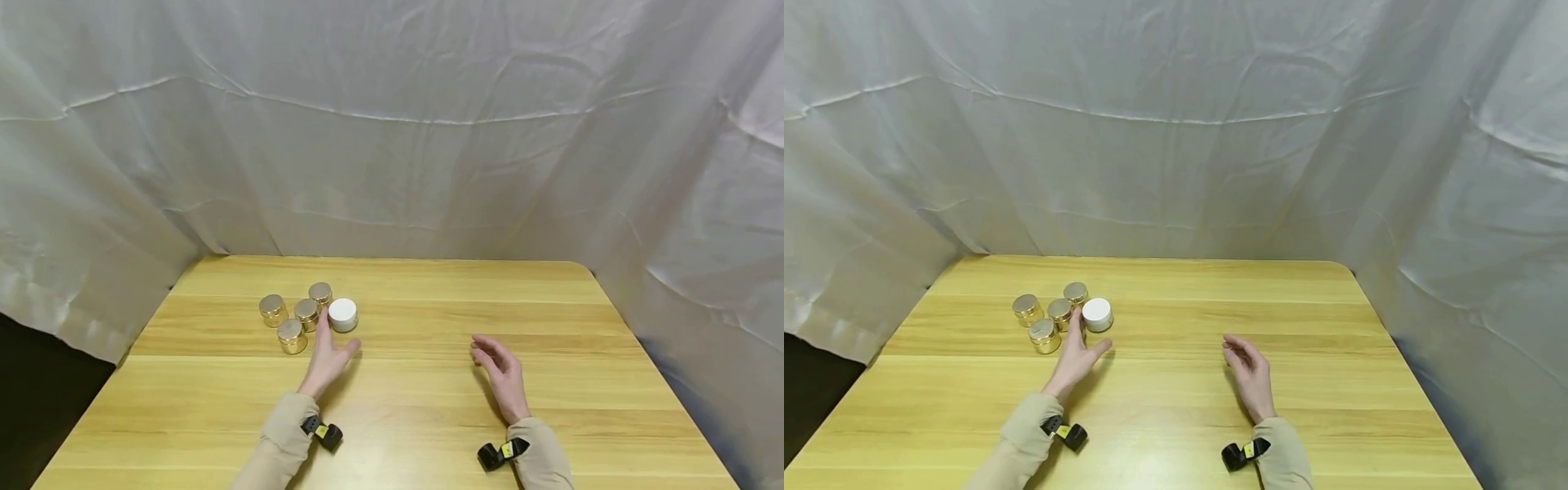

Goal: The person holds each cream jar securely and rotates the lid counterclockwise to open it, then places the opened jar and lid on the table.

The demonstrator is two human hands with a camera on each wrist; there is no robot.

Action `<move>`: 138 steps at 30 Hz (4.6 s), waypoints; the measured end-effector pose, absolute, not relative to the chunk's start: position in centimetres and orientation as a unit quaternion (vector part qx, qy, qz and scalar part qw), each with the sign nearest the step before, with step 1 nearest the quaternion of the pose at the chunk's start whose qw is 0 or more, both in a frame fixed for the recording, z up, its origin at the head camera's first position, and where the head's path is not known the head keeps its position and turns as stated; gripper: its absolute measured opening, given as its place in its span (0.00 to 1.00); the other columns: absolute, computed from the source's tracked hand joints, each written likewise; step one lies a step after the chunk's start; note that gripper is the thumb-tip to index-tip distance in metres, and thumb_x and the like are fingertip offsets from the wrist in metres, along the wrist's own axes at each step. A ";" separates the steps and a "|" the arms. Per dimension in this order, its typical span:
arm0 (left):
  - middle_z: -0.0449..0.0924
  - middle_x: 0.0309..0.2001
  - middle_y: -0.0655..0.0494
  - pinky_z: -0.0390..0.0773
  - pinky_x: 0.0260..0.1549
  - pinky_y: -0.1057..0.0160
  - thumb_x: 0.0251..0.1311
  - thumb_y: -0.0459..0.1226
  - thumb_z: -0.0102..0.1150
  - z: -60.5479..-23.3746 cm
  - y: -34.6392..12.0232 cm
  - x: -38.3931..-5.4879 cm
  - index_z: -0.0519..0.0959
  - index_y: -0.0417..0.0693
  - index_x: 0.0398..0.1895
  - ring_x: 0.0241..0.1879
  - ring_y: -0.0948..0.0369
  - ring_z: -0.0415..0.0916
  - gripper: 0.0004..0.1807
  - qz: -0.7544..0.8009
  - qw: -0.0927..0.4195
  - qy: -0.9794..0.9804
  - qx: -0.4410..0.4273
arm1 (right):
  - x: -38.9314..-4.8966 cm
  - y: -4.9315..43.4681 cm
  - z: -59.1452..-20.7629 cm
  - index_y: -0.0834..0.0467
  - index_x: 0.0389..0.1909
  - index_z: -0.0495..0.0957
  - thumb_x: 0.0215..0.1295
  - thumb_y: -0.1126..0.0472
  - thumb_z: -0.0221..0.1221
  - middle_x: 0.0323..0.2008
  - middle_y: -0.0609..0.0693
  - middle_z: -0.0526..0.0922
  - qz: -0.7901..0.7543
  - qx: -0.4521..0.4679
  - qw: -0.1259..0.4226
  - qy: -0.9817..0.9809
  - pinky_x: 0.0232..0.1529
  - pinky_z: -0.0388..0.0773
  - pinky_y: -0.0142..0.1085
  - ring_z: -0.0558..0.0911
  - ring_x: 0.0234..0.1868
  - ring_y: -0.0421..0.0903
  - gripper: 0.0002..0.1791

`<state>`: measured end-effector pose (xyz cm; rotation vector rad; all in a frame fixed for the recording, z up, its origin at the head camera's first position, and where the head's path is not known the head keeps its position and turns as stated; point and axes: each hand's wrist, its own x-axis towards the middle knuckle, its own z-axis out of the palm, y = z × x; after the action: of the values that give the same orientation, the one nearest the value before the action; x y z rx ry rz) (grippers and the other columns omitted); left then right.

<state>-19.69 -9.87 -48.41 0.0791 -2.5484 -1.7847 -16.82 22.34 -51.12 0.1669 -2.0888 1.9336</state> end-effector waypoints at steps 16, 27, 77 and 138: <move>0.45 0.76 0.30 0.50 0.79 0.40 0.49 0.24 0.61 -49.1 -8.9 -21.5 0.39 0.34 0.79 0.77 0.38 0.47 0.56 -0.568 0.052 -0.819 0.059 | -16.7 22.2 -51.1 0.72 0.56 0.78 0.71 0.69 0.57 0.46 0.47 0.86 0.653 0.053 0.150 -0.740 0.43 0.82 0.23 0.83 0.43 0.35 0.16; 0.51 0.74 0.29 0.53 0.78 0.40 0.46 0.21 0.58 -49.5 -8.5 -22.7 0.44 0.30 0.76 0.75 0.37 0.51 0.52 -0.562 0.076 -0.821 0.062 | -16.7 22.2 -51.2 0.73 0.56 0.77 0.71 0.69 0.56 0.46 0.46 0.86 0.651 0.062 0.143 -0.743 0.44 0.81 0.22 0.83 0.45 0.34 0.16; 0.77 0.55 0.36 0.78 0.65 0.48 0.37 0.27 0.77 -50.5 -8.5 -21.5 0.74 0.31 0.56 0.59 0.42 0.78 0.37 -0.620 0.095 -0.776 0.064 | -16.8 22.2 -51.4 0.74 0.54 0.78 0.70 0.72 0.57 0.46 0.50 0.84 0.630 0.097 0.162 -0.753 0.48 0.79 0.19 0.80 0.44 0.31 0.15; 0.62 0.68 0.48 0.70 0.72 0.61 0.79 0.37 0.38 -50.6 -4.4 -18.7 0.69 0.53 0.69 0.66 0.55 0.70 0.20 -0.951 -0.174 -0.228 -0.120 | -16.8 21.7 -51.1 0.73 0.53 0.78 0.69 0.72 0.58 0.45 0.55 0.82 0.602 0.132 0.162 -0.770 0.47 0.78 0.19 0.80 0.43 0.30 0.14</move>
<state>-18.74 -4.37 -50.55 -0.4253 -0.8066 -3.3700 -16.84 21.68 -51.08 0.3761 -2.1984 1.7191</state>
